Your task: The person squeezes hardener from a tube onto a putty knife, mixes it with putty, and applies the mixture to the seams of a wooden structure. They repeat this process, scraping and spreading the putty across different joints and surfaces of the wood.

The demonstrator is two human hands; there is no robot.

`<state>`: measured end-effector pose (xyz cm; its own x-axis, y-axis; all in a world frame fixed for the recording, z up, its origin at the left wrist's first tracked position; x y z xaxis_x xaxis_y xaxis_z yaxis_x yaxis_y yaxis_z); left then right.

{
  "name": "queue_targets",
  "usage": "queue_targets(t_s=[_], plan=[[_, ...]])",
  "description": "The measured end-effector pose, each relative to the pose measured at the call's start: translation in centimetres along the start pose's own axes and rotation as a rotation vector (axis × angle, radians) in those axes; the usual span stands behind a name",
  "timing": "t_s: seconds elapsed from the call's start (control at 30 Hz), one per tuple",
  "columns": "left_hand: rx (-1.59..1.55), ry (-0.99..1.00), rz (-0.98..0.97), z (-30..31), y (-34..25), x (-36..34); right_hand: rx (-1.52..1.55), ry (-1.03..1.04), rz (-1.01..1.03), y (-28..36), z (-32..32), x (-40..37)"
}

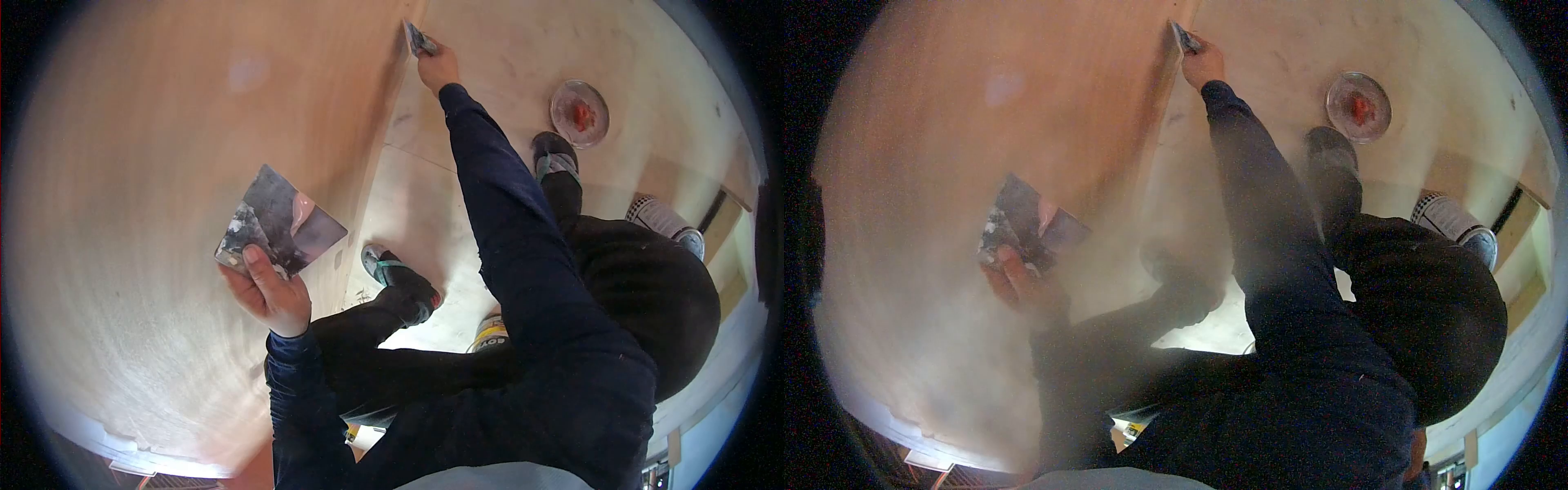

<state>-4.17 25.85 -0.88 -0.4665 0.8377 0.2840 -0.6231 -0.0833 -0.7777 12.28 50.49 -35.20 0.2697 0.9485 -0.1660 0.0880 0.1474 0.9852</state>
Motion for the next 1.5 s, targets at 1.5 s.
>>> queue_targets(t_s=[1.5], plan=[[-0.099,0.075,0.047,2.2,1.7,0.5,-0.151,-0.025,0.117,2.6,-2.9,2.0]])
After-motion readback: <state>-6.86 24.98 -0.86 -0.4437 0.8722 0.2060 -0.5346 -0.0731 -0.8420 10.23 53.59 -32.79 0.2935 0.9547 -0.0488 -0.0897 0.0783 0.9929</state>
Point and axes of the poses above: each hand's wrist, its own x-axis towards the middle knuckle, its own z-axis out of the back of the hand, y = z × x, the point moved 4 cm from there along x, towards the middle knuckle, and after that the axes turned 7 degrees about x, right-handed, at the moved point
